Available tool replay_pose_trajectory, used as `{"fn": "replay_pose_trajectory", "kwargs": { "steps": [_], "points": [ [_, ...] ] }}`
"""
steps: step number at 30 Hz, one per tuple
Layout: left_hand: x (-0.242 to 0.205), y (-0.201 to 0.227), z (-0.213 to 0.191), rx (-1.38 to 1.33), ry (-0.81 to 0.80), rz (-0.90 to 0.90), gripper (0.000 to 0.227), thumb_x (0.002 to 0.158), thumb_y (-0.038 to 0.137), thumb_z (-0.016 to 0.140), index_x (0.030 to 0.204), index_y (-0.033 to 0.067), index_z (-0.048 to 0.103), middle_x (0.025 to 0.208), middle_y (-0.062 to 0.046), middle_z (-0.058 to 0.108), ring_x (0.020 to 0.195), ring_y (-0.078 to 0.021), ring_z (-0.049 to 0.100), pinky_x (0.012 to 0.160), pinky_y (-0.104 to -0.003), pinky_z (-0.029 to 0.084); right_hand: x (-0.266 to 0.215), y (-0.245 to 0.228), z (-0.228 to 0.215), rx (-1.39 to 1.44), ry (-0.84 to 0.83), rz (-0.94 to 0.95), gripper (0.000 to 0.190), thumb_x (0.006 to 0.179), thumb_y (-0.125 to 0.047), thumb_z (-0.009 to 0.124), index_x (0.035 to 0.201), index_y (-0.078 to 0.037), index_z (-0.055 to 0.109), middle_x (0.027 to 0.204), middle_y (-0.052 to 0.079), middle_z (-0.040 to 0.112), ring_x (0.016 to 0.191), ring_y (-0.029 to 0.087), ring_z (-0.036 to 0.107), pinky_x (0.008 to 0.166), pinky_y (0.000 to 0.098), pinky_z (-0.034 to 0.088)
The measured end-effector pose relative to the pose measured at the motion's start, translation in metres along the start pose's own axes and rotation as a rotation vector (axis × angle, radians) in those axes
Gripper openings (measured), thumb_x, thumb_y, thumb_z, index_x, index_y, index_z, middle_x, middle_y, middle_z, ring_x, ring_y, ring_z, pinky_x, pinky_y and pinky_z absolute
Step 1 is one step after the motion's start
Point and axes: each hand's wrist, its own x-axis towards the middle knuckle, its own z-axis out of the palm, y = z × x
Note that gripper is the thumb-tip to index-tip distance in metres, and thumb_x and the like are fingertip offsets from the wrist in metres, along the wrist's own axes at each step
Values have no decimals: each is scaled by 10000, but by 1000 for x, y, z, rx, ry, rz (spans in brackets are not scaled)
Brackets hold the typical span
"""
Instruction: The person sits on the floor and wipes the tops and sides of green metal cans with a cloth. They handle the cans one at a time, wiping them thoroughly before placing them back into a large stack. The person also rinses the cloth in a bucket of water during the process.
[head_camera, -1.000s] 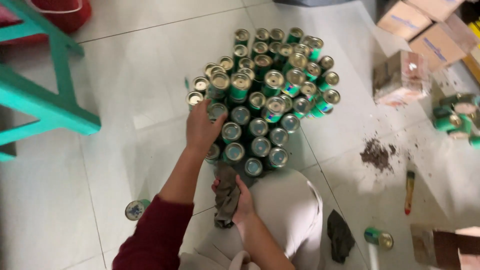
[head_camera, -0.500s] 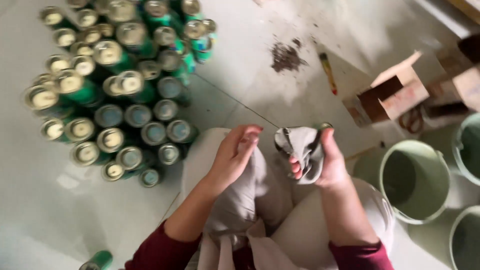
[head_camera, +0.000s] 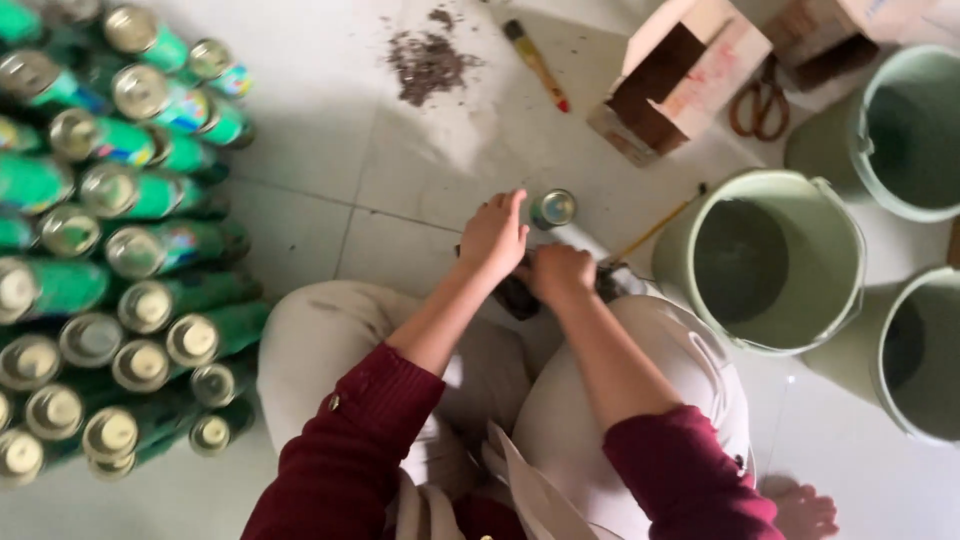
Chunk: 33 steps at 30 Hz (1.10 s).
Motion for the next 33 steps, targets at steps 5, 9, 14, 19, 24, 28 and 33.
{"fn": "replay_pose_trajectory", "kwargs": {
  "steps": [5,9,14,19,24,28,33],
  "points": [
    [31,25,9,31,-89,143,670,721,64,625,1301,94,290,1258,-155,373,1168,-370,359,903,-504,369,16,0,37,50,-106,-49,361,743,-397,454,927,-152,644,893,13,634,923,245,592,760,425,437],
    [55,6,36,162,-213,163,661,681,211,708,1250,180,373,1223,-49,458,1149,-265,423,947,-448,328,-7,2,-11,284,-216,-120,348,716,-362,546,935,-110,645,920,66,640,962,273,584,775,444,464],
    [21,-2,-24,-369,-88,-117,625,620,363,750,1133,120,488,1064,-98,565,1022,-265,541,862,-376,421,-10,17,-31,449,-170,-156,319,720,-395,550,900,-155,657,900,86,647,932,308,585,762,452,470],
    [-35,5,-84,-1136,38,-248,519,711,279,703,1135,52,507,1008,-68,570,897,-188,528,769,-289,394,-51,38,-81,767,69,-488,237,707,-227,533,865,-74,622,850,131,647,860,354,584,737,469,463],
    [-42,-32,-48,-1915,-75,-263,454,749,262,681,1079,37,465,1013,-144,529,921,-280,557,831,-407,466,-56,37,-68,1333,903,-491,110,920,-62,420,894,10,499,711,78,411,697,156,406,672,287,379],
    [-45,-19,-49,-2103,-113,-334,447,761,318,655,1026,3,483,973,-135,577,875,-238,602,781,-389,521,-99,-8,-120,1548,1109,-564,184,936,-166,341,849,-11,390,753,67,431,700,118,395,679,259,323],
    [-40,-19,-43,-2235,-283,-462,487,827,374,549,1046,-56,489,978,-171,599,847,-252,629,762,-380,536,-91,-11,-108,1002,1110,-794,427,846,-402,424,814,4,551,1053,212,556,971,399,541,832,487,381]
  ]
}}
